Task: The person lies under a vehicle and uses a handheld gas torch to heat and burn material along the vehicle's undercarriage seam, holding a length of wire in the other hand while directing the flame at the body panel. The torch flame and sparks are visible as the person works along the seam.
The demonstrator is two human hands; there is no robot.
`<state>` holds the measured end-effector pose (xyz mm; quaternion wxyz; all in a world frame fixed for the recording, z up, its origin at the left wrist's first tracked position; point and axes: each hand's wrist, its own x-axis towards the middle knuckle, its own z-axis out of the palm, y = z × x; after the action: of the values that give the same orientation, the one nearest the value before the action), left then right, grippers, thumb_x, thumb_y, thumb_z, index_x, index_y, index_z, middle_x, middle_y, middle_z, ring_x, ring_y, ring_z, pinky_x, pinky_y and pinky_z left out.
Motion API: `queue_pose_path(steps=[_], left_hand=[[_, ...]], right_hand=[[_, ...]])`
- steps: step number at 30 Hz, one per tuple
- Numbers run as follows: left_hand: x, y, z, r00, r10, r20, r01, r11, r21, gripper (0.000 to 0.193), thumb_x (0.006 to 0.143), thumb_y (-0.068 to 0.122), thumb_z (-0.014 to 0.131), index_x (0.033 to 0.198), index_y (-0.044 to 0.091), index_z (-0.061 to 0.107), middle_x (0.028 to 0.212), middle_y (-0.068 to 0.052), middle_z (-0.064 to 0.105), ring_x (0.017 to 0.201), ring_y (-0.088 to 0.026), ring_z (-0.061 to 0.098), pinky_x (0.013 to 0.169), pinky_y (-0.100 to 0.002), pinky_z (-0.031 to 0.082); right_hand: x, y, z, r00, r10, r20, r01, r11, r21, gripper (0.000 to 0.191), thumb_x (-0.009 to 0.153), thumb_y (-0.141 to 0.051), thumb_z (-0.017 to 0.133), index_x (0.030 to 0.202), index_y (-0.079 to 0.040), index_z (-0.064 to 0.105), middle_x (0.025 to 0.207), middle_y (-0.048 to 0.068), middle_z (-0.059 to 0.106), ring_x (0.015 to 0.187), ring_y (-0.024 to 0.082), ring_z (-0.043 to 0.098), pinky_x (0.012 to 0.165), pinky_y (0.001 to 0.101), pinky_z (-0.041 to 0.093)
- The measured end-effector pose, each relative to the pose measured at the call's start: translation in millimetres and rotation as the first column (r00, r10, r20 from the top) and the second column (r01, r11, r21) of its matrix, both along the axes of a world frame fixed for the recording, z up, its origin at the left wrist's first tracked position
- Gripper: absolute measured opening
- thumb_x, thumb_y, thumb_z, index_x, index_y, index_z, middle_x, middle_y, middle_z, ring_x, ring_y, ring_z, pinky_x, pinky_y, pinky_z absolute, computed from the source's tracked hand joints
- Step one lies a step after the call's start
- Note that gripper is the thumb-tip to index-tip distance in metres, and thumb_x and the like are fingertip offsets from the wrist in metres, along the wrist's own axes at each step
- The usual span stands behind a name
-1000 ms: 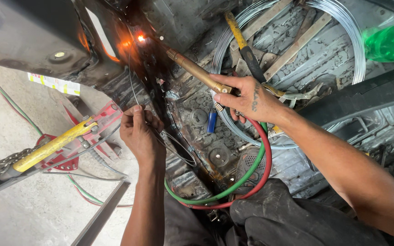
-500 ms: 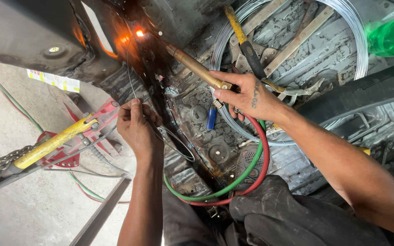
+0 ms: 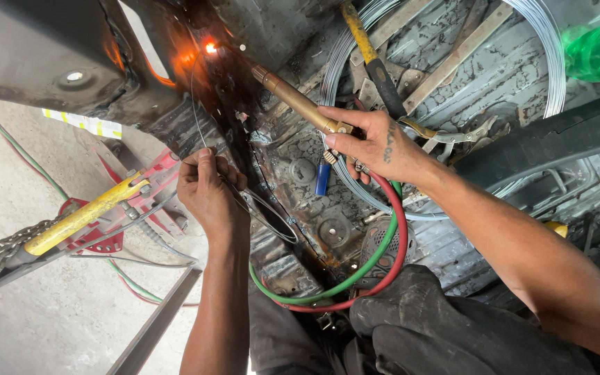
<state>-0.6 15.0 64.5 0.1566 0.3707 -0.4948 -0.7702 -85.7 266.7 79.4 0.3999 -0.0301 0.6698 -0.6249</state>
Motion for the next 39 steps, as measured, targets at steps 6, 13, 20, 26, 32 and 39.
queue_pose_path(steps=[6,13,20,26,32,39], left_hand=[[-0.9,-0.3,-0.2,1.0,-0.002,-0.006,0.002,1.0,-0.01,0.017,0.104,0.015,0.064,0.094,0.005,0.054,0.071,-0.004,0.053,0.057,-0.012,0.047,0.048,-0.028,0.039],[-1.1,-0.8,-5.1,1.0,0.004,-0.015,-0.004,1.0,-0.006,0.017,0.103,0.015,0.064,0.094,0.005,0.054,0.071,-0.005,0.053,0.055,-0.012,0.048,0.047,-0.028,0.04],[-2.5,-0.1,-5.8,1.0,-0.007,-0.009,0.006,1.0,-0.022,0.017,0.103,0.015,0.063,0.093,0.004,0.055,0.069,-0.005,0.053,0.055,-0.012,0.048,0.047,-0.028,0.04],[-3.1,-1.9,-6.3,1.0,-0.001,0.007,0.001,1.0,-0.023,0.016,0.104,0.015,0.064,0.095,0.005,0.055,0.069,-0.004,0.051,0.054,-0.011,0.046,0.046,-0.028,0.038],[-3.6,-0.9,-6.6,1.0,0.007,0.019,-0.007,1.0,-0.029,0.015,0.104,0.014,0.062,0.095,0.005,0.055,0.069,-0.004,0.052,0.054,-0.011,0.047,0.046,-0.028,0.039],[-4.4,-0.1,-6.0,1.0,-0.008,-0.007,0.008,1.0,-0.03,0.015,0.104,0.013,0.063,0.094,0.004,0.055,0.069,-0.004,0.052,0.054,-0.011,0.047,0.046,-0.028,0.039]], right_hand=[[1.2,-1.6,0.8,1.0,0.006,-0.004,-0.006,1.0,0.025,0.061,0.097,-0.022,0.064,0.154,-0.009,0.046,0.086,0.004,0.066,0.053,0.009,0.064,0.038,0.0255,0.053],[1.7,0.0,-1.8,1.0,-0.007,0.004,0.007,1.0,0.001,0.061,0.097,-0.022,0.064,0.154,-0.008,0.046,0.086,0.004,0.067,0.053,0.009,0.064,0.038,0.0251,0.052],[2.0,1.0,-2.3,1.0,-0.012,0.008,0.012,1.0,0.021,0.061,0.097,-0.021,0.064,0.154,-0.009,0.046,0.084,0.004,0.067,0.053,0.009,0.064,0.038,0.0252,0.052],[3.1,1.0,-2.6,1.0,-0.015,0.019,0.015,1.0,0.015,0.062,0.097,-0.021,0.063,0.155,-0.009,0.045,0.085,0.004,0.068,0.054,0.009,0.064,0.039,0.0253,0.052],[2.6,0.6,-4.7,1.0,-0.013,0.014,0.013,1.0,0.021,0.062,0.097,-0.021,0.063,0.154,-0.009,0.044,0.087,0.004,0.069,0.054,0.009,0.064,0.038,0.0252,0.053],[3.6,0.3,-5.6,0.999,-0.034,0.028,0.034,0.999,-0.01,0.061,0.097,-0.021,0.063,0.154,-0.009,0.045,0.088,0.004,0.069,0.054,0.009,0.064,0.038,0.0249,0.052]])
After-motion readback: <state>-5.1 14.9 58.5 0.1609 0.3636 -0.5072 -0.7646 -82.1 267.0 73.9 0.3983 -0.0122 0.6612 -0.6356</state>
